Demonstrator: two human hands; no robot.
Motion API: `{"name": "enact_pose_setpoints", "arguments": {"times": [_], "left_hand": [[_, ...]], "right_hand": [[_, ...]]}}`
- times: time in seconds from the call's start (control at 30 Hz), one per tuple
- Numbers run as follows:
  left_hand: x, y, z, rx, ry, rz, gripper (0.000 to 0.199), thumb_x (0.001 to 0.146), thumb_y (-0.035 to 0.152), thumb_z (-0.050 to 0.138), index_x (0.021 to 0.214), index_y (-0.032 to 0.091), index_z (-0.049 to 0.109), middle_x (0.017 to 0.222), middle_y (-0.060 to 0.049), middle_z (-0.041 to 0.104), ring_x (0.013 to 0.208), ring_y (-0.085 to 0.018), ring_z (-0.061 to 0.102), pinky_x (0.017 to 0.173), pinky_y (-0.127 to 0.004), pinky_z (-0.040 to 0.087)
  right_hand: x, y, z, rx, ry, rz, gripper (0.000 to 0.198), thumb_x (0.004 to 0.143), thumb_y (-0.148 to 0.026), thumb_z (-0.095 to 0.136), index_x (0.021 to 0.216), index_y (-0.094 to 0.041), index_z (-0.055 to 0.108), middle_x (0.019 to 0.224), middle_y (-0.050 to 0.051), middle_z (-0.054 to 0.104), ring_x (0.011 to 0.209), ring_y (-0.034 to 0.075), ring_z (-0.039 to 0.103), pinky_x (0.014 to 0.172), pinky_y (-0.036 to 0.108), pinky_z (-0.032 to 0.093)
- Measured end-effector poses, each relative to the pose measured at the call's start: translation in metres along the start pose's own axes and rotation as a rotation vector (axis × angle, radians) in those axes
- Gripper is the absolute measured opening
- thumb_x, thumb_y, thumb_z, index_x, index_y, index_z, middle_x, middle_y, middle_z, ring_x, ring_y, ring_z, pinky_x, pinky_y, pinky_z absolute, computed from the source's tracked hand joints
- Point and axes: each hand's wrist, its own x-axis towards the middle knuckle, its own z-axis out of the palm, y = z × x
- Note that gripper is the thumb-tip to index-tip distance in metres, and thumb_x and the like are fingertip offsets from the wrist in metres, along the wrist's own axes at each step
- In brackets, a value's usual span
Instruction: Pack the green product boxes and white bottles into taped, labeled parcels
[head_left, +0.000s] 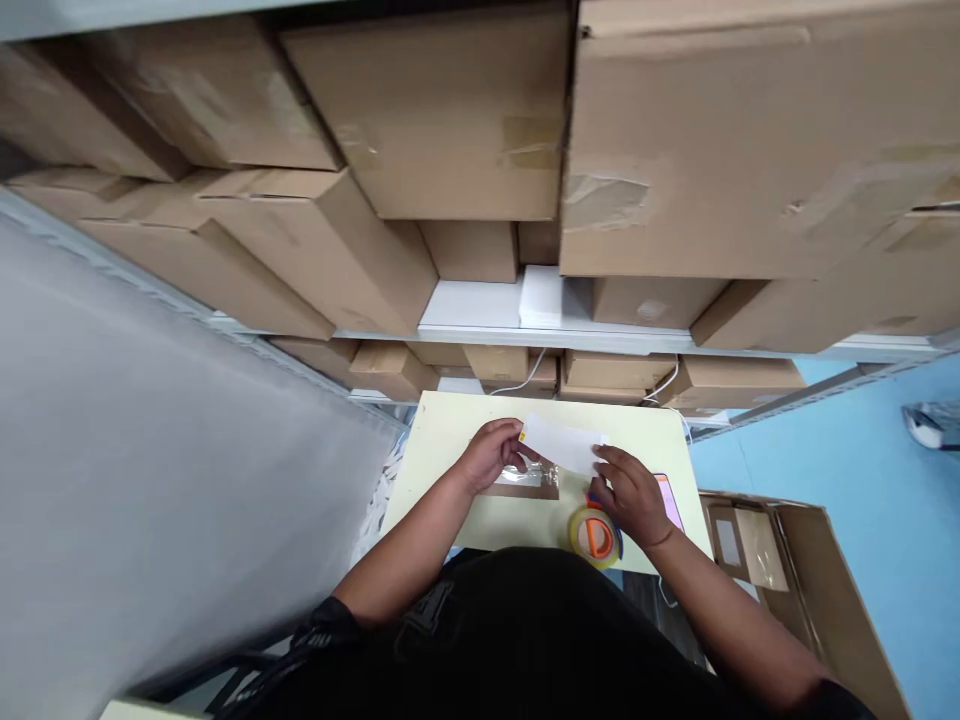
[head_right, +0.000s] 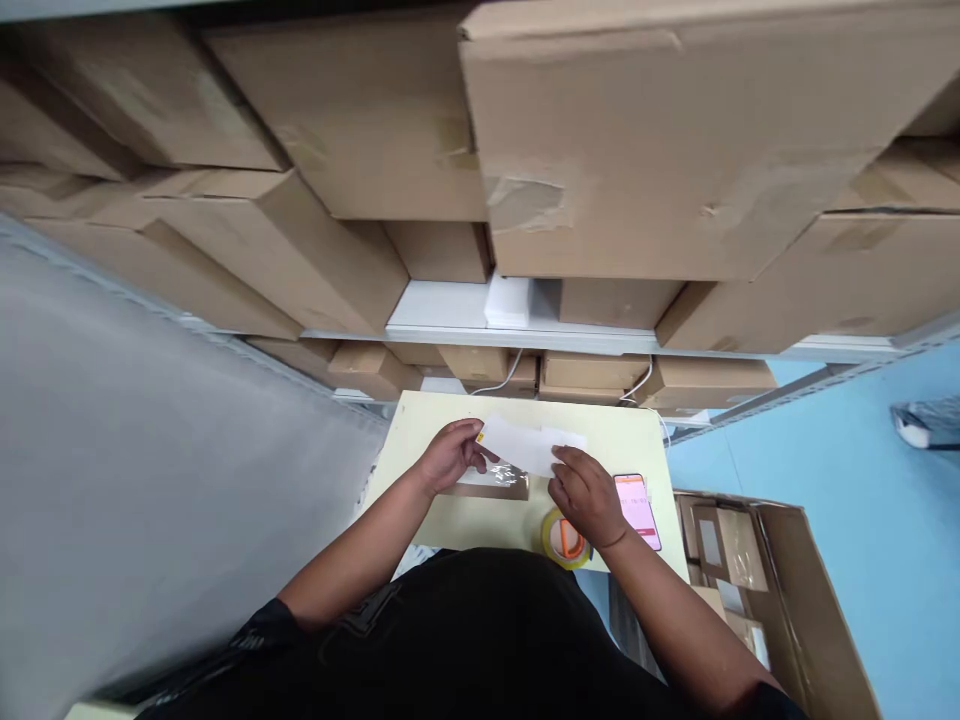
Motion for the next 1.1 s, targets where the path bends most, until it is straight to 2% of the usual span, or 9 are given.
{"name": "enact_pose_setpoints", "arguments": {"times": [0.13,0.23,0.3,0.37,0.43,0.6,0.7,0.9,1.1], "left_hand": [[-0.036,0.008,-0.027,-0.058,0.041,0.062,0.039,0.067,0.047,0.081,0.078,0.018,0.058,0.068,-0.002,0.064,0.066,-0.024,0.075,0.048,-0.024,0.051],[-0.062,0.015,-0.047,-0.106,0.056,0.136,0.038,0.068,0.046,0.083,0.077,0.017,0.06,0.067,-0.001,0.064,0.065,-0.021,0.073,0.05,-0.025,0.052],[-0.076,0.018,-0.059,-0.121,0.06,0.18,0.04,0.069,0.048,0.084,0.079,0.017,0.062,0.071,-0.003,0.067,0.065,-0.019,0.072,0.054,-0.026,0.053],[-0.089,0.016,-0.067,-0.121,0.041,0.206,0.041,0.07,0.05,0.085,0.082,0.016,0.066,0.076,-0.004,0.07,0.065,-0.017,0.069,0.057,-0.028,0.054],[-0.1,0.01,-0.072,-0.112,0.019,0.237,0.04,0.073,0.05,0.085,0.084,0.015,0.069,0.079,-0.005,0.072,0.064,-0.015,0.066,0.06,-0.029,0.053],[-0.125,-0.011,-0.072,-0.046,-0.027,0.294,0.031,0.079,0.046,0.082,0.083,0.016,0.074,0.078,-0.006,0.074,0.064,-0.014,0.062,0.067,-0.029,0.052],[-0.133,-0.013,-0.078,0.042,-0.177,0.26,0.032,0.078,0.047,0.082,0.085,0.016,0.077,0.083,-0.009,0.076,0.072,-0.018,0.066,0.07,-0.031,0.053],[-0.126,0.039,-0.104,-0.021,-0.134,0.384,0.03,0.087,0.044,0.072,0.085,0.014,0.075,0.082,-0.007,0.073,0.074,-0.017,0.064,0.074,-0.031,0.051],[-0.131,0.088,-0.09,-0.061,-0.325,0.362,0.035,0.086,0.047,0.074,0.08,0.013,0.071,0.075,-0.006,0.068,0.067,-0.015,0.061,0.068,-0.029,0.048]], "right_hand": [[0.007,-0.038,0.022,0.111,0.125,0.119,0.013,0.089,-0.024,0.067,0.1,-0.026,0.072,0.126,0.011,0.074,0.117,0.03,0.071,0.103,0.054,0.059],[0.011,-0.073,0.046,0.361,0.228,0.436,0.025,0.09,-0.035,0.068,0.113,-0.025,0.068,0.129,0.014,0.072,0.123,0.032,0.068,0.105,0.056,0.056],[0.014,-0.099,0.064,0.638,0.142,0.679,0.033,0.092,-0.047,0.065,0.116,-0.023,0.067,0.123,0.015,0.074,0.115,0.032,0.072,0.098,0.055,0.059],[0.021,-0.127,0.081,0.892,-0.031,0.808,0.042,0.093,-0.058,0.062,0.115,-0.022,0.067,0.12,0.015,0.075,0.108,0.033,0.074,0.092,0.052,0.061],[0.032,-0.153,0.096,1.02,-0.083,0.815,0.047,0.091,-0.063,0.062,0.114,-0.022,0.068,0.12,0.014,0.075,0.109,0.032,0.073,0.092,0.048,0.061],[0.075,-0.191,0.107,0.984,0.353,0.862,0.046,0.085,-0.056,0.072,0.115,-0.021,0.066,0.107,0.009,0.077,0.095,0.028,0.074,0.08,0.04,0.061],[0.093,-0.198,0.095,0.97,0.457,0.895,0.047,0.079,-0.052,0.077,0.111,-0.019,0.067,0.097,0.008,0.078,0.084,0.027,0.073,0.072,0.038,0.059],[0.096,-0.214,0.064,1.03,0.222,0.92,0.039,0.066,-0.039,0.089,0.096,-0.019,0.073,0.082,0.003,0.077,0.07,0.022,0.069,0.065,0.033,0.055],[0.091,-0.225,0.053,0.967,-0.04,0.85,0.032,0.069,-0.039,0.085,0.092,-0.018,0.077,0.084,0.004,0.078,0.071,0.021,0.068,0.066,0.032,0.052]]}}
